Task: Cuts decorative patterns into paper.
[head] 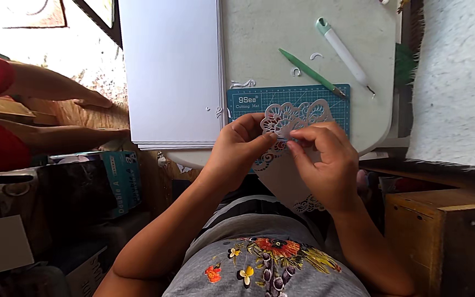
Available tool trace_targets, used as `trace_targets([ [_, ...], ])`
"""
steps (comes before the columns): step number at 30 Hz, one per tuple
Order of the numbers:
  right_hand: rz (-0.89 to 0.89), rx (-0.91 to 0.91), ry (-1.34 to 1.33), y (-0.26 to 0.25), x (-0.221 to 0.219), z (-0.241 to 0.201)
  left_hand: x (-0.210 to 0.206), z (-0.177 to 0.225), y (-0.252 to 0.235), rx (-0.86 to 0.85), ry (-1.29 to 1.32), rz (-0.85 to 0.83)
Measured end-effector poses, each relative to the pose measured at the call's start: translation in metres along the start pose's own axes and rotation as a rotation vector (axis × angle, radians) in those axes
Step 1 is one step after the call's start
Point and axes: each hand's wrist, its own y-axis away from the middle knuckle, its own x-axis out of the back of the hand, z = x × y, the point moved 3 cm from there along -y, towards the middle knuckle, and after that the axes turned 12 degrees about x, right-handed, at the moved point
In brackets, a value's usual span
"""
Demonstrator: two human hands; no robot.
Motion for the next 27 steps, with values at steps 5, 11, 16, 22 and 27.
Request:
trace_targets([
  [5, -0.011, 0.001, -0.004, 0.0003, -0.0012, -0.0006, 0.0009, 0.0001, 0.0006, -0.017, 0.005, -0.006],
  [11, -0.017, 0.000, -0.027, -0.0007, -0.0020, -0.0022, 0.0016, -0.0003, 0.0011, -0.031, 0.020, -0.002],
  [16, -0.020, -0.012, -0.035, -0.0004, -0.0021, -0.0025, 0.0012, 0.0003, 0.0025, -0.039, 0.005, 0.002],
  [22, -0.015, -0.011, -0.047, 0.0016, -0.0028, -0.0010, 0.0016, 0.0017, 0.0072, -0.018, -0.001, 0.011],
  [27, 0.009, -0.013, -0.070, 0.0011, 0.0009, -0.0001, 0.0035, -0.0012, 0.0057, 0.002, 0.022, -0.001],
])
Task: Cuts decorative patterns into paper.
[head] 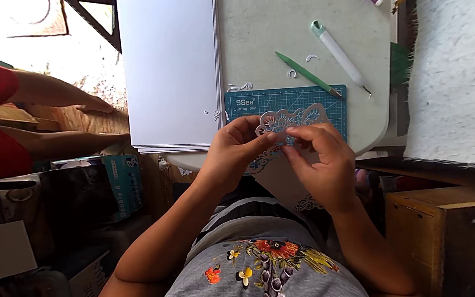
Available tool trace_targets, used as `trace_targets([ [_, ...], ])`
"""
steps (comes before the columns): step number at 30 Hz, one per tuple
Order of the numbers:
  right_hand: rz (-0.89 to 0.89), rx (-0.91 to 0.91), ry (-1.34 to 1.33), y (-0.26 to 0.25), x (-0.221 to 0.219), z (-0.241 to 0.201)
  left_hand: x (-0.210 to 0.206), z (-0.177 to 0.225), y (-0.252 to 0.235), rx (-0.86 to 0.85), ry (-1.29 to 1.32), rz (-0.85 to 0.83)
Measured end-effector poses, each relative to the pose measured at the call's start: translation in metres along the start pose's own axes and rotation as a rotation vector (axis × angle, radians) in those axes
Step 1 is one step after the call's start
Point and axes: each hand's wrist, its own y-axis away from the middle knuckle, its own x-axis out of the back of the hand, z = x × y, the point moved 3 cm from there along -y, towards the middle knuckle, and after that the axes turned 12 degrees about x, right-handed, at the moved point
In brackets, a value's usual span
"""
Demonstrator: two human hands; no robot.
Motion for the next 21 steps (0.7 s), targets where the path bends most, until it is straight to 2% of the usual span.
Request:
trace_targets([
  [21, 0.007, -0.024, 0.042, -0.0029, 0.0025, -0.0009, -0.0052, 0.0022, -0.0010, -0.038, 0.002, -0.026],
])
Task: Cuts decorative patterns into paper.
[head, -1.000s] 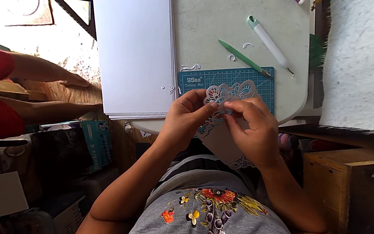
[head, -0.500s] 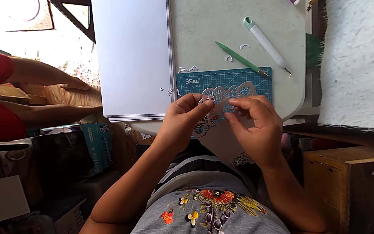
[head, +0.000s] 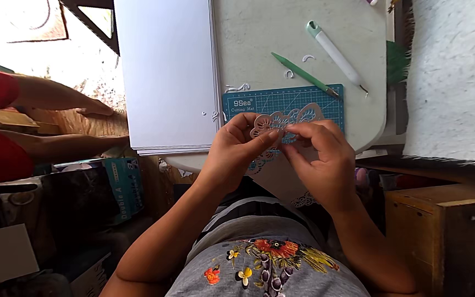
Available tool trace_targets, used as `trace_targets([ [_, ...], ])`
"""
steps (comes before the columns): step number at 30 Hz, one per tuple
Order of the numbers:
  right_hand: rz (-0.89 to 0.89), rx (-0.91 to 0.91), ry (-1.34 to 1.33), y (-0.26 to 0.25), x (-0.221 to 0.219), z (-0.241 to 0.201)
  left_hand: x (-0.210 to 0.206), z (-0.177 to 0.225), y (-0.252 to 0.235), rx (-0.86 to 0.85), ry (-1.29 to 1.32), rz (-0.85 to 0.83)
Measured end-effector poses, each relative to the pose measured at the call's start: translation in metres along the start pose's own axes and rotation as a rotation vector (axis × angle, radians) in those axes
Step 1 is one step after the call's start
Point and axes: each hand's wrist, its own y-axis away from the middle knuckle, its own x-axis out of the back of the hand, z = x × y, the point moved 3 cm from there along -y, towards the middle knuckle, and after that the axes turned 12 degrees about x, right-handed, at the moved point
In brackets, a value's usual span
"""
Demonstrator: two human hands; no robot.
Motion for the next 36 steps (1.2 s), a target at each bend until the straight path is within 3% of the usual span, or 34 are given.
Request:
trace_targets([
  [18, -0.054, 0.018, -0.017, -0.0068, 0.0020, -0.0003, -0.0031, 0.0023, -0.0032, 0.074, 0.053, 0.067],
  [29, -0.059, 0.036, -0.044, -0.0073, -0.0007, -0.0006, -0.0027, 0.0022, 0.0015, 0.025, -0.032, 0.086],
  [36, -0.093, 0.032, -0.039, -0.0067, -0.0041, 0.0013, -0.0025, -0.0006, 0.0035, 0.027, -0.072, 0.007],
])
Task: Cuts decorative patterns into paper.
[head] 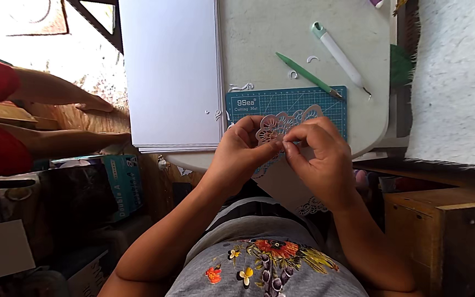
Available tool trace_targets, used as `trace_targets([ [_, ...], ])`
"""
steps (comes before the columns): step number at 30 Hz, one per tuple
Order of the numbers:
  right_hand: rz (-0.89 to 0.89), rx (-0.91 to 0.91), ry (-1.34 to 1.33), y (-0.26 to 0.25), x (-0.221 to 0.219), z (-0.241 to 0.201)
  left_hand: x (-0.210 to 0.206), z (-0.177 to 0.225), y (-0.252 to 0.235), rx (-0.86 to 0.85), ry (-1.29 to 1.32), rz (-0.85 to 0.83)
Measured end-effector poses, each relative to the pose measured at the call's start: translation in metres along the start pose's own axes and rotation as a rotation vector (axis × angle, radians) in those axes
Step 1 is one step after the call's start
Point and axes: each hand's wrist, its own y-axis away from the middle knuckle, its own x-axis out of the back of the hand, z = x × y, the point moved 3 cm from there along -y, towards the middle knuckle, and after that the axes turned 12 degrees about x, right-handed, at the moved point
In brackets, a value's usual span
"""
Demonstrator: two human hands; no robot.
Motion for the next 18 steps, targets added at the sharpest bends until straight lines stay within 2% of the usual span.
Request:
trace_targets([
  [18, 0.054, -0.044, -0.239, 0.0059, 0.0024, 0.0090, -0.0007, 0.0009, -0.0042, -0.009, 0.021, 0.062],
])
